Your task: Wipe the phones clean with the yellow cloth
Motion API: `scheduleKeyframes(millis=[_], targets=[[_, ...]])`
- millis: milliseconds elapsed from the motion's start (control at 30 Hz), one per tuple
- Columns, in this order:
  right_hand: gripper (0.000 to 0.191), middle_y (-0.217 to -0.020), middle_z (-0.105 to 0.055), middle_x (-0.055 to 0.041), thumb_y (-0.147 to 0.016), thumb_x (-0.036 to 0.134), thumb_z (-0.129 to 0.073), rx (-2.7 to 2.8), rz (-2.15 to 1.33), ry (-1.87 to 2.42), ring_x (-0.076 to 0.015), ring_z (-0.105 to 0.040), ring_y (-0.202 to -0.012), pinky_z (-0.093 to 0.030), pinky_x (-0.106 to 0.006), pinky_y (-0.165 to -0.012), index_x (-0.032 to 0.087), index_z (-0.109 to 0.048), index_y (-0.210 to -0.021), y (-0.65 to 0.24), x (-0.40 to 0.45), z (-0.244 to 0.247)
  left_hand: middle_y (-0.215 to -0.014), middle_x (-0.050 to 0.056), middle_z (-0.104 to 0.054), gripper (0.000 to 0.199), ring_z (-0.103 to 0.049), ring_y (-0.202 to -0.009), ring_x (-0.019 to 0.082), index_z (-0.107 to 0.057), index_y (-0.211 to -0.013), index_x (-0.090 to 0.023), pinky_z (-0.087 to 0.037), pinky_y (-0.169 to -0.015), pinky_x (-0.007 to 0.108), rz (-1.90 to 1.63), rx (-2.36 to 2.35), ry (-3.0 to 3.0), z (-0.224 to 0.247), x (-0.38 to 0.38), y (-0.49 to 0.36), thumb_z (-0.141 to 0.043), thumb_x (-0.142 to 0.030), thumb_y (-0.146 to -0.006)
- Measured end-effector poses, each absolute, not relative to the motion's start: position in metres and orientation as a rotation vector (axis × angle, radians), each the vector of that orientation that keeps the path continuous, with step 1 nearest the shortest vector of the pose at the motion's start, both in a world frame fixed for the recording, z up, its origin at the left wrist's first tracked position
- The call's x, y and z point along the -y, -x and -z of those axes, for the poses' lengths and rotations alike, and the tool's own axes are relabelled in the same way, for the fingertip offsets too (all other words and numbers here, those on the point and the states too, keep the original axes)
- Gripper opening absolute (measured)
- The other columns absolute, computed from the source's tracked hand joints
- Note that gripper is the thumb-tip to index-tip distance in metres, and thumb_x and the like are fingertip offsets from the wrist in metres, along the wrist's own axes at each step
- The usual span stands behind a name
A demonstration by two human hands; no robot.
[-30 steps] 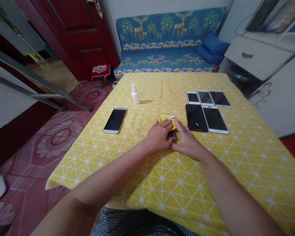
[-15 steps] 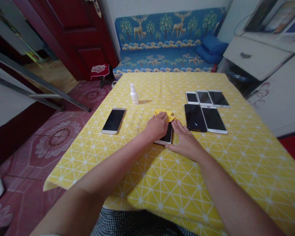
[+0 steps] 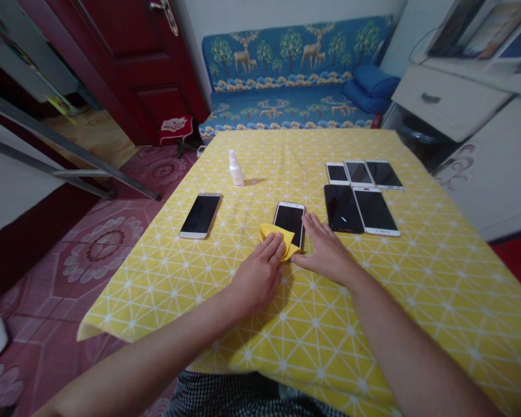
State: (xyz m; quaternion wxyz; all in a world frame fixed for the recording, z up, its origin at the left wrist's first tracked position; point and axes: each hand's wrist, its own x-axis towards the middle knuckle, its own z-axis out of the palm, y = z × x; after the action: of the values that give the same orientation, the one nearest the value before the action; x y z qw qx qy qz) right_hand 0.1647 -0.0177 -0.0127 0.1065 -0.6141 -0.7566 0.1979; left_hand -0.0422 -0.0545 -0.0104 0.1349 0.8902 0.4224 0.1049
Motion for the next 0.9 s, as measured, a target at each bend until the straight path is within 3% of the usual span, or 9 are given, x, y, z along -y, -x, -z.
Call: scheduleKeyframes(millis=[200,367,500,667,900], targets=[[0.106,-0.171,-0.015,-0.0181,-0.075,0.044,-0.071,2.194,-0.639,1.766,-0.0292,-0.009,-0.159,-0.012,-0.051,-0.130,0.012,-0.019,-0.162,-0.167,0.018,0.011,-0.166,0.019,-0.027,0.055,-0.017,-0.157,0.029,-0.037,-0.153,-0.006,-0.029,-0.127,0.049,-0.289,-1.207,-2.551,0.010,0.065,0.047,-0.035,-0.023,-0.100],[0.102,-0.170,-0.014,-0.0184,-0.079,0.045,-0.069,2.213,-0.667,1.700,-0.0299,-0.008,-0.159,-0.012,-0.054,-0.129,0.012,-0.019,-0.162,-0.173,0.018,0.015,-0.163,0.025,-0.032,0.054,-0.020,-0.156,0.036,-0.042,-0.147,-0.003,-0.031,-0.126,0.054,-0.379,-1.268,-2.525,0.014,0.051,0.031,-0.040,-0.029,-0.101],[0.097,-0.170,-0.020,-0.0159,-0.077,0.029,-0.067,2.209,-0.646,1.600,-0.0313,-0.012,-0.158,-0.014,-0.059,-0.128,0.018,-0.023,-0.162,-0.178,0.017,0.021,-0.158,0.026,-0.041,0.045,-0.027,-0.153,0.037,-0.048,-0.135,-0.007,-0.034,-0.124,0.056,-0.489,-1.322,-2.490,0.016,0.042,0.018,-0.050,-0.033,-0.099],[0.094,-0.167,-0.026,-0.0185,-0.070,0.014,-0.061,2.138,-0.662,1.588,-0.0305,-0.018,-0.158,-0.015,-0.058,-0.128,0.014,-0.032,-0.159,-0.178,0.016,0.023,-0.154,0.029,-0.042,0.027,-0.029,-0.152,0.044,-0.050,-0.109,-0.014,-0.033,-0.121,0.062,-0.549,-1.472,-2.455,0.018,0.036,0.003,-0.061,-0.032,-0.091],[0.087,-0.162,-0.039,-0.0173,-0.065,0.007,-0.057,2.005,-0.627,1.573,-0.0303,-0.034,-0.153,-0.028,-0.056,-0.126,0.015,-0.046,-0.151,-0.176,0.015,0.023,-0.151,0.031,-0.042,0.031,-0.033,-0.149,0.044,-0.048,-0.108,-0.014,-0.035,-0.121,0.059,-0.547,-1.542,-2.448,0.017,0.036,-0.002,-0.062,-0.032,-0.087]])
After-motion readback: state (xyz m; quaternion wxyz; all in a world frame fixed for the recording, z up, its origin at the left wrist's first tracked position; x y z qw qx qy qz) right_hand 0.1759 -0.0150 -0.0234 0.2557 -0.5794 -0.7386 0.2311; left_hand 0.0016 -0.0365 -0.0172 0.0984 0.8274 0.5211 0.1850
